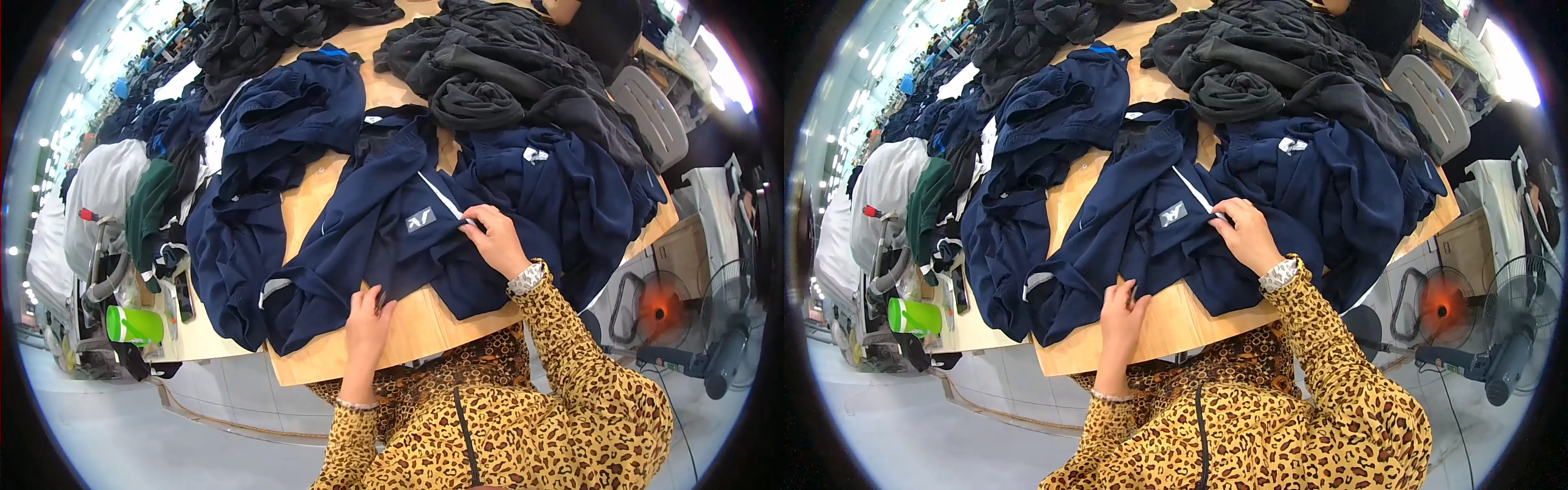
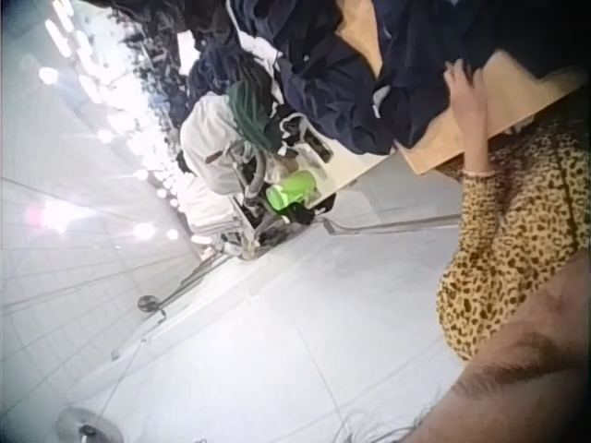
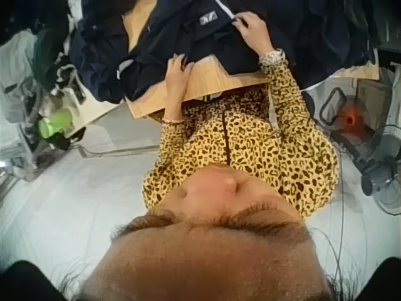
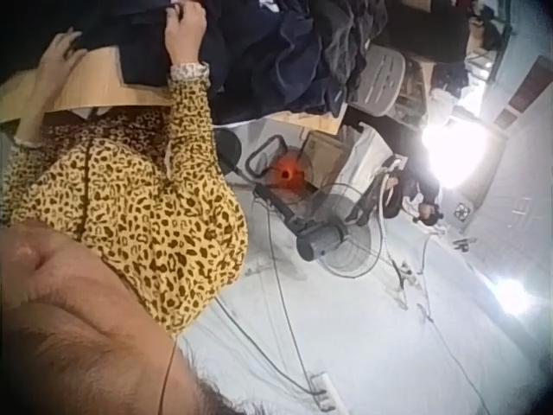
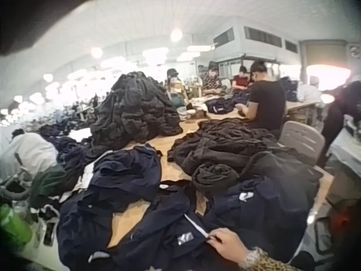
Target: Trimming loose threads and excess material from navy blue shorts using thread snips.
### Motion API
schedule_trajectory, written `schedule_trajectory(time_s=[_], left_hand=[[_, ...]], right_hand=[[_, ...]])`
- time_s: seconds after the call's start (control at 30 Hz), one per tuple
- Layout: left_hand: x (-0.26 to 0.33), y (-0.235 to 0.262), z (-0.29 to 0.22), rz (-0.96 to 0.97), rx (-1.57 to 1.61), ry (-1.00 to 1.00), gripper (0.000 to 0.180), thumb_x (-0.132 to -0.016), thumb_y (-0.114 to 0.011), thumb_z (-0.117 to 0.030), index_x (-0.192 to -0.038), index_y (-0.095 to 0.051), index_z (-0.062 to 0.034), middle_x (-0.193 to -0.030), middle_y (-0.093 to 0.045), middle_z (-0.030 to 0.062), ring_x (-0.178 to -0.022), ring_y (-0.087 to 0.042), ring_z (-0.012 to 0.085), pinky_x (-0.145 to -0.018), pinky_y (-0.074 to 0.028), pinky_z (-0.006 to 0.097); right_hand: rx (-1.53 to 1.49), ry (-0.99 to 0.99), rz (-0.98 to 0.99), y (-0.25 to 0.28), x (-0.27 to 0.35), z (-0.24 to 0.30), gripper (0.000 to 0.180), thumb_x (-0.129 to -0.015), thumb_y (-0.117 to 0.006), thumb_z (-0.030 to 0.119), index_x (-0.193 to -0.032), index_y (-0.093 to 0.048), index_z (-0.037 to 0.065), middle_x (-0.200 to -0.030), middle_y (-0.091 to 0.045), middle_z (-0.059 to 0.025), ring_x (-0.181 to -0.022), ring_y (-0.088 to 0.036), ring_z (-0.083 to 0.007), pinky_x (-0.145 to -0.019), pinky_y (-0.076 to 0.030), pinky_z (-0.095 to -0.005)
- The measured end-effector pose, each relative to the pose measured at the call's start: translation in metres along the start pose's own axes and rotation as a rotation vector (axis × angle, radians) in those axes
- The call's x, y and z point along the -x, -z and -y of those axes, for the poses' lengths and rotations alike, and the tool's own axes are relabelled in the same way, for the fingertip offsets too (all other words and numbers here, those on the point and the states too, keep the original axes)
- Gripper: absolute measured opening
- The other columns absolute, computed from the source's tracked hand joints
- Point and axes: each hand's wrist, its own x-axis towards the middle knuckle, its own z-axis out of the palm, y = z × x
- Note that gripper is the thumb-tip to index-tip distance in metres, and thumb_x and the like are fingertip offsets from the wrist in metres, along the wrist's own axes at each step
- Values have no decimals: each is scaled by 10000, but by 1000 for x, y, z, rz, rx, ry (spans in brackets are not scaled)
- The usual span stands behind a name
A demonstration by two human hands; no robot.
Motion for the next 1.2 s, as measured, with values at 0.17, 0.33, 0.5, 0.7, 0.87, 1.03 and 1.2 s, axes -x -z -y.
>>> schedule_trajectory(time_s=[0.17,0.33,0.5,0.7,0.87,1.03,1.2], left_hand=[[-16,15,23,-191,497,191,134,-832,-653,-65,-949,-609,-20,-668,-532,10,-536,-496,100,-499,-402,214],[-1,63,16,-264,899,337,63,-852,-631,-32,-908,-604,-17,-646,-505,-42,-496,-425,10,-432,-322,168],[33,32,19,38,578,269,212,-799,-671,14,-992,-584,-5,-746,-510,-60,-610,-399,0,-534,-347,146],[46,8,16,-20,579,319,224,-787,-656,25,-996,-581,-3,-798,-514,-42,-622,-391,16,-552,-357,165],[49,7,-6,-86,509,193,195,-785,-648,30,-978,-630,4,-756,-517,-7,-577,-403,38,-514,-350,181],[44,10,-40,-128,476,-91,187,-779,-641,47,-961,-652,1,-758,-550,19,-567,-442,50,-500,-360,193],[42,4,-37,-93,400,-123,276,-738,-650,62,-1006,-638,-4,-741,-541,41,-535,-448,87,-494,-380,209]], right_hand=[[-830,-523,-287,18,-1,-7,88,-884,-536,8,-963,-566,33,-820,-579,20,-689,-510,-41,-631,-411,-175],[-660,-481,-236,43,12,6,114,-871,-524,-22,-967,-539,38,-846,-564,11,-739,-545,-51,-653,-460,-202],[-73,-391,-214,31,45,4,133,-830,-556,-31,-956,-587,-4,-795,-590,-89,-660,-560,-129,-609,-450,-245],[65,-126,-228,19,65,36,156,-828,-566,-32,-972,-609,7,-969,-595,-114,-813,-598,-167,-692,-471,-268],[-1323,-975,517,-26,88,85,247,-925,-566,184,-1113,-592,27,-990,-627,-59,-879,-595,-138,-789,-475,-263],[-1850,-1345,432,-61,81,77,205,-920,-577,235,-998,-601,47,-955,-625,-61,-872,-588,-156,-810,-479,-285],[-1849,-1233,135,-50,56,84,120,-907,-578,145,-1002,-591,73,-983,-642,-63,-982,-591,-178,-913,-472,-344]])
